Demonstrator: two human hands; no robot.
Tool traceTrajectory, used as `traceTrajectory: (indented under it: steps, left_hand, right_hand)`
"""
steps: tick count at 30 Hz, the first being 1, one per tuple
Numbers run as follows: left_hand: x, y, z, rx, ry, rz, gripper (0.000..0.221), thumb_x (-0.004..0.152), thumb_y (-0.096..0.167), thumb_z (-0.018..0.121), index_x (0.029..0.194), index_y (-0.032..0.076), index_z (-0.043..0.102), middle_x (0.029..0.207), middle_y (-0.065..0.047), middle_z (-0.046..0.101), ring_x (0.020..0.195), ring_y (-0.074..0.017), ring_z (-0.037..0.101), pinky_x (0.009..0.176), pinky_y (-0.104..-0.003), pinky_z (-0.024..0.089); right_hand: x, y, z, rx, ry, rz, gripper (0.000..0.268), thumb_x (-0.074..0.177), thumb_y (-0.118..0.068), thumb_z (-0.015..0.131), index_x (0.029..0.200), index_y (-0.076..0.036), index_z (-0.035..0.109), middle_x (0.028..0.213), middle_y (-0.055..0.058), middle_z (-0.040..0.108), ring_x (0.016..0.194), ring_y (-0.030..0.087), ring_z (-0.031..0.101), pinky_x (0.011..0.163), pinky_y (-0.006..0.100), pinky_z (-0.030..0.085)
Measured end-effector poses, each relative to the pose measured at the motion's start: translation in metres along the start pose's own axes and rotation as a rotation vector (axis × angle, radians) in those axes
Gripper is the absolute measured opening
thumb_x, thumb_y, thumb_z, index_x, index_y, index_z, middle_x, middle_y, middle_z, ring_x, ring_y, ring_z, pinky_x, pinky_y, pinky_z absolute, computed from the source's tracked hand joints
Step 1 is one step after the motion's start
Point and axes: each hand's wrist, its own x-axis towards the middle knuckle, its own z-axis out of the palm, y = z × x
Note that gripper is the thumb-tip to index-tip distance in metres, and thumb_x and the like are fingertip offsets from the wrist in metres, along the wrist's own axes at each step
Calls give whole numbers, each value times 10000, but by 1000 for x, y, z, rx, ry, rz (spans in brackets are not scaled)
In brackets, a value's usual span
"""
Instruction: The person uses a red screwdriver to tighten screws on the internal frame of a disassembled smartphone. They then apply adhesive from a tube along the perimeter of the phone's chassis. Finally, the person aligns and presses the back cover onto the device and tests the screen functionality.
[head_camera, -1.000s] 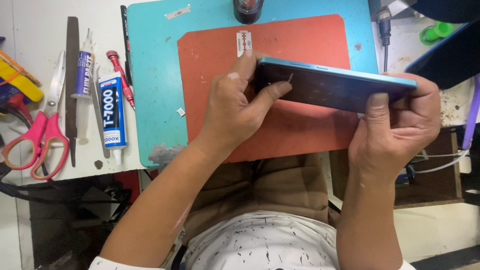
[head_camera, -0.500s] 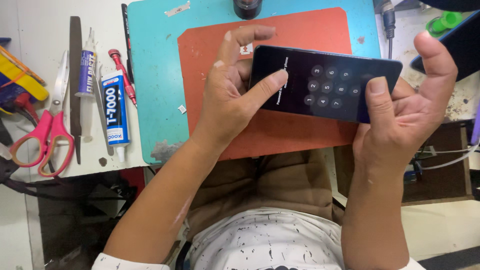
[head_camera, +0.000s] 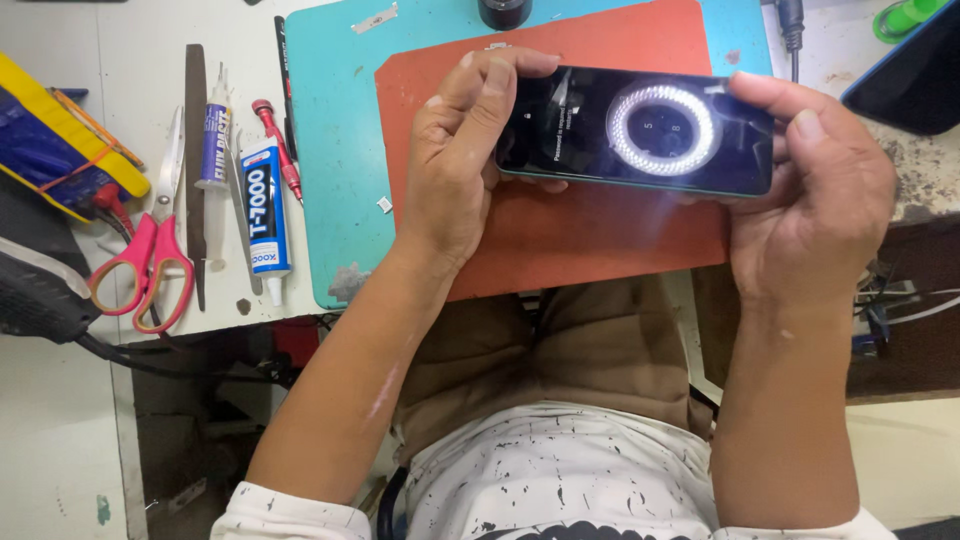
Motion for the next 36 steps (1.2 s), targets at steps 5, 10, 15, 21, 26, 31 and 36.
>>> traceTrajectory:
  steps: [5,10,15,21,26,31,36]
  left_hand:
    - [-1,0,-2,27,-33,-22,415,1152,337,508,1153,-18,721,991,-121,733,850,-205,734,753,-395,662]
    - [0,2,0,21,-16,-40,497,1127,383,490,1101,-54,725,958,-150,737,817,-225,744,736,-403,660]
    - [1,2,0,11,-6,-44,525,1126,392,489,1118,-77,724,962,-171,739,821,-236,746,731,-421,677]
    - [0,3,1,42,13,-53,519,1117,390,490,1127,-74,723,958,-169,745,797,-231,749,701,-415,671]
    - [0,-2,-1,33,10,-41,491,1120,370,505,1141,-66,729,974,-158,752,826,-210,751,718,-417,696]
    - [1,-10,-5,15,-25,16,276,1125,185,621,1214,-55,723,1018,-136,754,880,-168,745,758,-361,681]
    - [-5,-4,6,200,-5,183,454,990,-8,692,1401,26,502,1101,-26,716,1011,-68,690,944,-234,582]
  right_hand:
    - [3,0,-3,84,44,74,413,1205,-97,385,1412,230,528,1128,263,665,956,252,711,937,390,645]
    - [1,5,-8,106,-24,33,448,1238,-203,356,1401,196,477,1256,290,621,1088,309,720,973,438,652]
    - [-1,5,-13,-45,-132,-48,620,1232,-368,314,1420,203,465,1312,311,578,1126,324,673,991,464,649]
    - [-2,5,-10,-227,-188,-149,706,1219,-439,294,1409,225,442,1346,343,527,1185,359,613,966,490,642]
    - [-4,8,-14,-133,-174,-89,700,1219,-435,294,1451,209,439,1348,344,561,1160,384,652,981,474,649]
    - [0,0,3,-100,-118,-86,550,1209,-384,432,1399,127,504,1224,256,638,1082,292,717,932,377,647]
    - [-3,-9,33,-247,-103,-254,441,1097,-76,713,1452,-28,457,1287,131,646,1090,143,696,982,249,620]
